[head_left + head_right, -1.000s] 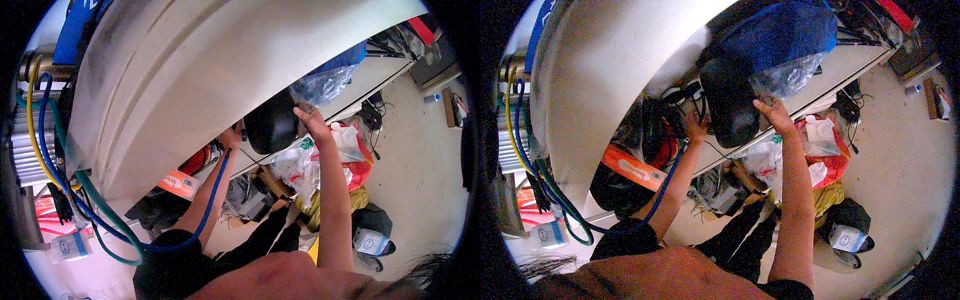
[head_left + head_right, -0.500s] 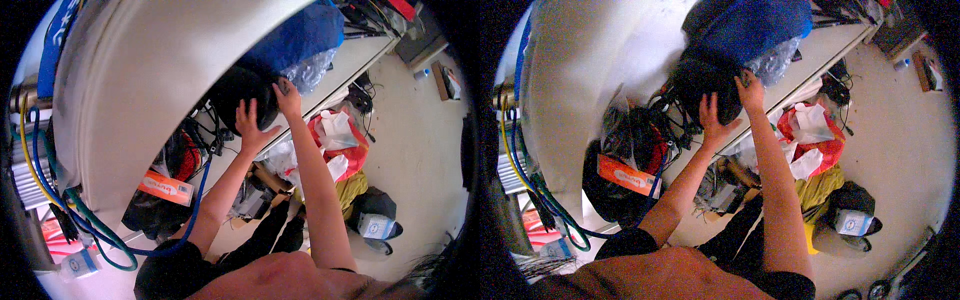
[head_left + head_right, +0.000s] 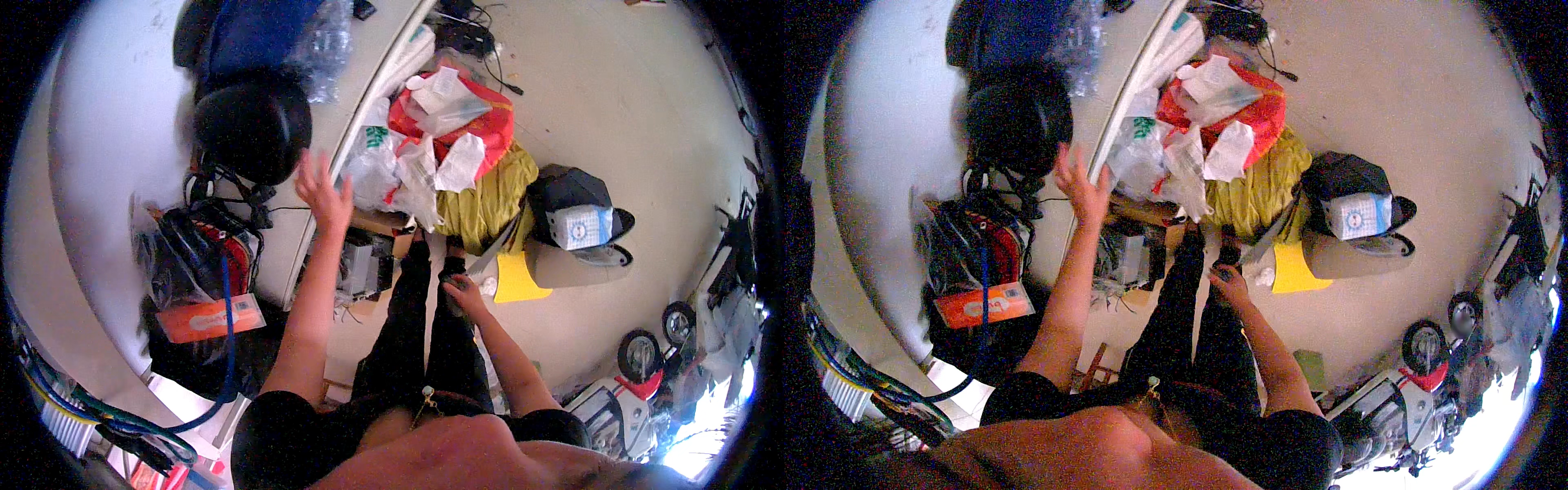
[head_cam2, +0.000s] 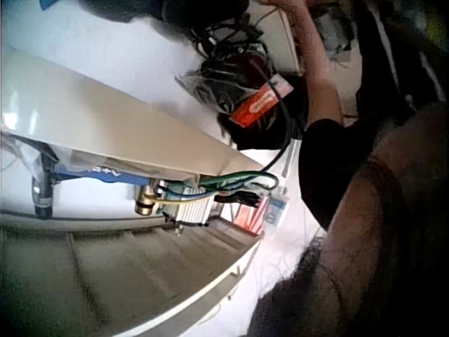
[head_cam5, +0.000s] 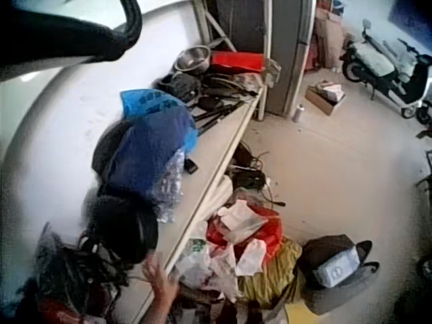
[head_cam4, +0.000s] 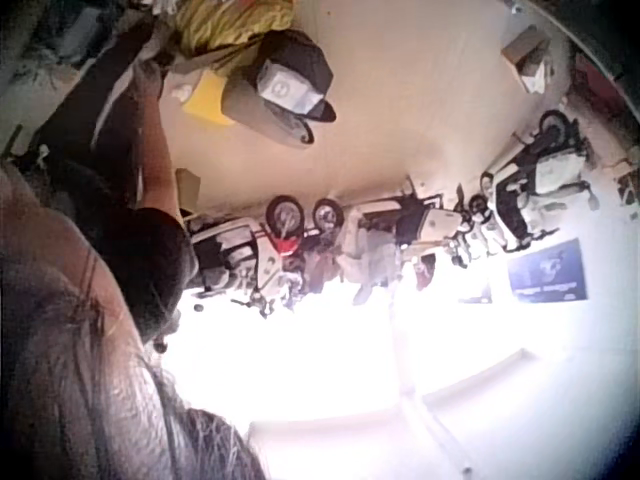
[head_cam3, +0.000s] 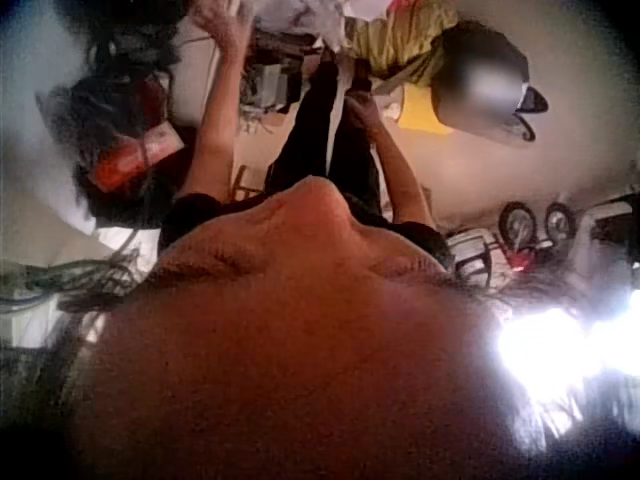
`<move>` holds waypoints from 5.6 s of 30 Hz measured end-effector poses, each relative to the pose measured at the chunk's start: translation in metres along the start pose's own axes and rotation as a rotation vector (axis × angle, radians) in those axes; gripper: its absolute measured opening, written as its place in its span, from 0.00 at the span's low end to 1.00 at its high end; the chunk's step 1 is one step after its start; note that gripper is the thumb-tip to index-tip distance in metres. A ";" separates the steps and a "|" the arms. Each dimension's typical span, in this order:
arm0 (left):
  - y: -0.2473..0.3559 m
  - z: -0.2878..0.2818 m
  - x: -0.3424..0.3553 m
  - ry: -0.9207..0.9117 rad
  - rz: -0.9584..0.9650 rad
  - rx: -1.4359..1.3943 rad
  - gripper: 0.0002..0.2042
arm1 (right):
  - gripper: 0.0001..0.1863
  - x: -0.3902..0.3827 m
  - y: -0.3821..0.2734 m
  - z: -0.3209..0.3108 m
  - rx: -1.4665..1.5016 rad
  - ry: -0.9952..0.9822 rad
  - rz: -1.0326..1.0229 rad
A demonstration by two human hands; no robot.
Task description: The person wipes a white metal shelf with a dark cloth, moving items like a black bag and a helmet aside to reach the surface. They then wipe the helmet and a black seat cushion before placing them back on the shelf. The person also handles a plastic bag and a small box during the process.
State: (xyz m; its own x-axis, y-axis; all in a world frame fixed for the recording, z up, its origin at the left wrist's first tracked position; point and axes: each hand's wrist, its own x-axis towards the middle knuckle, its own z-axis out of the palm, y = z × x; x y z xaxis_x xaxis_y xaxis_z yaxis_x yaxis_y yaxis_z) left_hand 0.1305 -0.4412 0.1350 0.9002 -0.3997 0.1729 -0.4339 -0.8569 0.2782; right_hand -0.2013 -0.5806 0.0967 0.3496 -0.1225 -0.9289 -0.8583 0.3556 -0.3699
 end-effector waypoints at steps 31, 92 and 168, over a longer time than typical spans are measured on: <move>0.085 0.410 0.050 -0.469 0.353 0.269 0.10 | 0.13 0.064 0.099 -0.019 0.654 -0.086 0.137; 0.175 -0.377 -0.107 -0.505 0.026 -1.008 0.24 | 0.18 -0.323 -0.234 -0.064 -0.076 -0.115 -0.990; 0.219 -0.381 -0.117 0.132 -0.304 -1.728 0.22 | 0.26 -0.342 -0.187 -0.021 0.709 -0.541 -0.785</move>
State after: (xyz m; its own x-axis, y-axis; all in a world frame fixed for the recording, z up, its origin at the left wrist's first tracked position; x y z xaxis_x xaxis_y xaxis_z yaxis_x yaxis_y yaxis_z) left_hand -0.0838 -0.4578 0.5357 0.9786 -0.2039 -0.0266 0.1161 0.4410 0.8900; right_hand -0.1684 -0.6251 0.4834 0.9466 -0.1894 -0.2608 0.0017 0.8121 -0.5835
